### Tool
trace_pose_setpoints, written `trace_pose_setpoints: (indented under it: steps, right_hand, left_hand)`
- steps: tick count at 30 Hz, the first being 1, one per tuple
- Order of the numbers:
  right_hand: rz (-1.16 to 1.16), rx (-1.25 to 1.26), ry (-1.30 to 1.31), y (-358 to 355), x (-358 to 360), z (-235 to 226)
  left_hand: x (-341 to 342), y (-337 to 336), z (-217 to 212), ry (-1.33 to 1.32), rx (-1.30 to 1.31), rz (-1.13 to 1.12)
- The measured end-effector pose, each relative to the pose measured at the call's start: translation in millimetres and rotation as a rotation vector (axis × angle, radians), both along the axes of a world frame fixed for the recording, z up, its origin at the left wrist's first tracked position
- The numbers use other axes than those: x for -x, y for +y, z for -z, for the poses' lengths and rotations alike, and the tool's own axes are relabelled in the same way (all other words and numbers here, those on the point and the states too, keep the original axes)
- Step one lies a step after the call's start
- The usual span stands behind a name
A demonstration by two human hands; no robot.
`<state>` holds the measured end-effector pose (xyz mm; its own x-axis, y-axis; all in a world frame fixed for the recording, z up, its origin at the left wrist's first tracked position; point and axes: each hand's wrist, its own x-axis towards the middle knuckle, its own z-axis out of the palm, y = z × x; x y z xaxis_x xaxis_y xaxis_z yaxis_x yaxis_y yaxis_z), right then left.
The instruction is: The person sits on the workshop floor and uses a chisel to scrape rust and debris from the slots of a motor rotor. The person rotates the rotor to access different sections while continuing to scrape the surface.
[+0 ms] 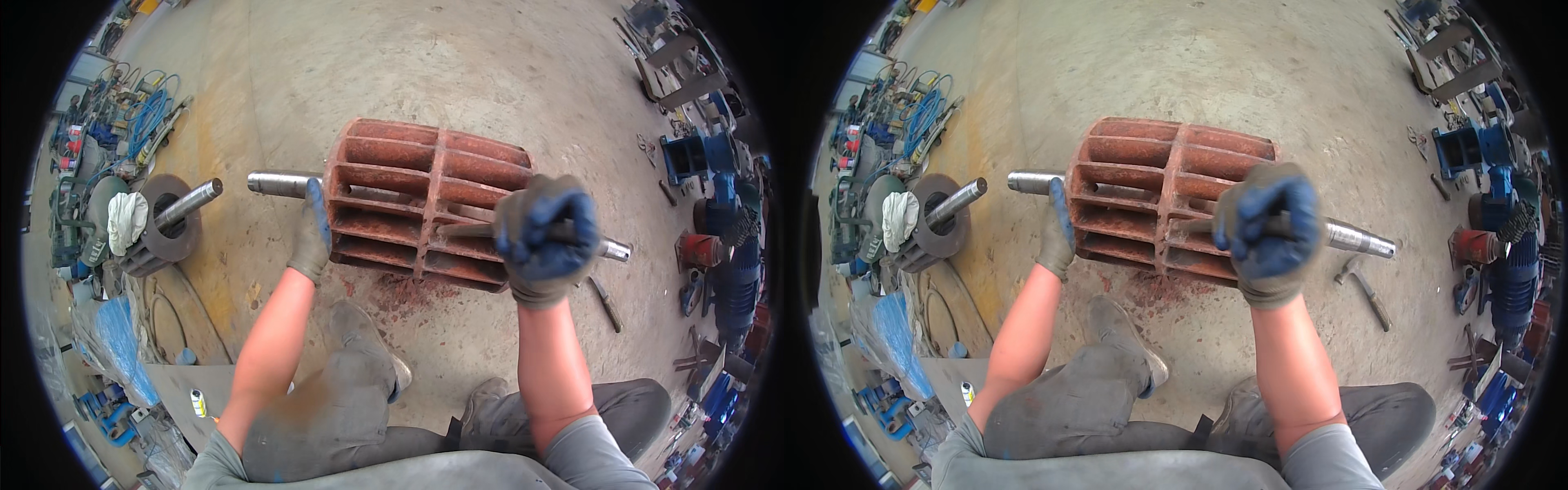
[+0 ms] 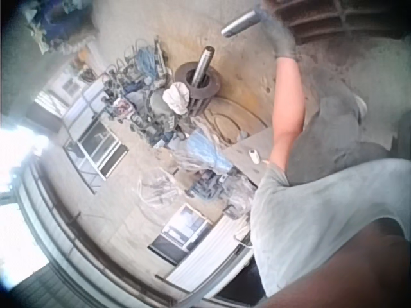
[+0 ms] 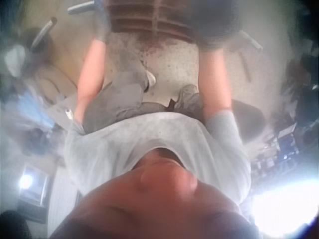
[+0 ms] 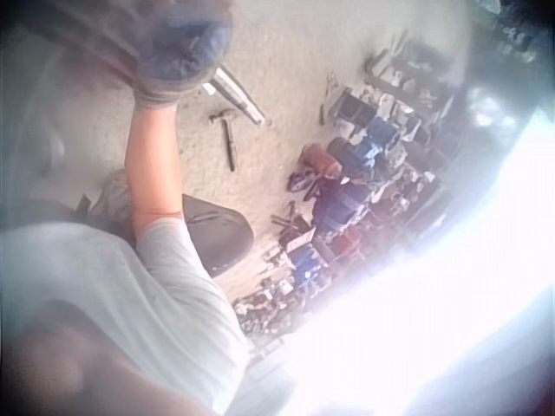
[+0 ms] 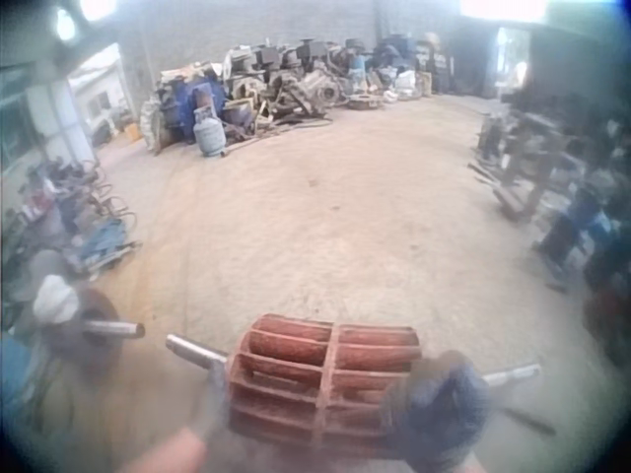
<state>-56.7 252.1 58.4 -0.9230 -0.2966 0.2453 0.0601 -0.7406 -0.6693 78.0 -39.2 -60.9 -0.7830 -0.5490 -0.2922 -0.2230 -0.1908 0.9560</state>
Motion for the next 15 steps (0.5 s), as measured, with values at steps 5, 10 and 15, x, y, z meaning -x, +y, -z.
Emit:
trace_pose_setpoints:
  steps: [5,10,15]
  right_hand:
    - [-0.148,-0.209,0.033,-2.0,7.5,-1.9]
    - [-0.047,0.166,-0.11,2.9,15.8,-0.2]
    - [-0.136,-0.201,-0.214,8.2,19.8,-0.8]
  left_hand:
    - [-8.5,-13.5,17.1,-0.063,0.046,0.036]
    - [-10.7,-22.5,30.3,-0.08,-0.005,0.039]
    - [-11.7,-17.5,27.4,-0.028,0.059,0.04]
